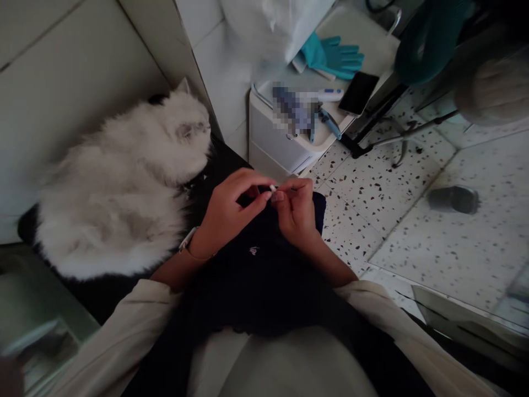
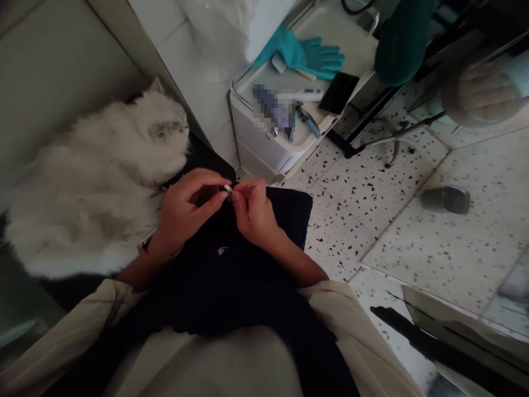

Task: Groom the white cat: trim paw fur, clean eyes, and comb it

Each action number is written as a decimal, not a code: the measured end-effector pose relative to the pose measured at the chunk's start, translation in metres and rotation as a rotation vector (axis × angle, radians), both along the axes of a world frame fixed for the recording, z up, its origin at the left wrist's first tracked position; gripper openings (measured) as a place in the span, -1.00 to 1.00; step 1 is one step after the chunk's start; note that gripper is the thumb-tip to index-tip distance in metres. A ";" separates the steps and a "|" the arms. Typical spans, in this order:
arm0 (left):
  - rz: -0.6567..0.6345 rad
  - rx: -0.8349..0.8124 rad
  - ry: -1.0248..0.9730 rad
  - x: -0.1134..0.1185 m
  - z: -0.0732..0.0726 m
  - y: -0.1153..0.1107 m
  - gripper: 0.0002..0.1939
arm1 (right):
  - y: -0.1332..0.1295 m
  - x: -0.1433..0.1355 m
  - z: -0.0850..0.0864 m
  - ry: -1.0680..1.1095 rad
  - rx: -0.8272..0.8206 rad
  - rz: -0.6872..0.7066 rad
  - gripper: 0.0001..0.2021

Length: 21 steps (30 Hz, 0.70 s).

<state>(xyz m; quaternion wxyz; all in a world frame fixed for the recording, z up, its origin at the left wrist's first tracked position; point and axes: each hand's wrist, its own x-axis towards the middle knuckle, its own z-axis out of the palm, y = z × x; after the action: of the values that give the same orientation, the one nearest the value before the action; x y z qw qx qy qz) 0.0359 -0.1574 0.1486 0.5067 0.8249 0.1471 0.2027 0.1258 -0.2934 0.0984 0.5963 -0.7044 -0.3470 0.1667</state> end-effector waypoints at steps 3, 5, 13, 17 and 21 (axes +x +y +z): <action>-0.053 0.054 0.023 -0.003 0.002 0.012 -0.87 | 0.001 0.005 -0.001 -0.027 -0.032 0.092 -0.83; -0.074 0.047 0.061 -0.004 0.001 0.020 -0.89 | 0.002 0.011 0.002 -0.056 -0.077 0.172 -0.87; 0.090 -0.135 0.119 -0.006 -0.004 0.032 -0.92 | 0.004 0.034 0.012 -0.161 -0.283 0.322 -0.82; 0.205 -0.191 0.132 -0.008 -0.004 0.036 -0.92 | 0.008 0.037 0.013 -0.126 -0.315 0.299 -0.82; 0.303 -0.263 0.118 -0.010 -0.004 0.042 -0.93 | 0.015 0.043 0.014 -0.086 -0.264 0.335 -0.85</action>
<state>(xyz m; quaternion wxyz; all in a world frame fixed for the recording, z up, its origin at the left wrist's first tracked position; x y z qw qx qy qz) 0.0258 -0.1157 0.1446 0.5643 0.7307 0.3238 0.2071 0.1685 -0.2779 0.1126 0.4476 -0.7153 -0.4596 0.2771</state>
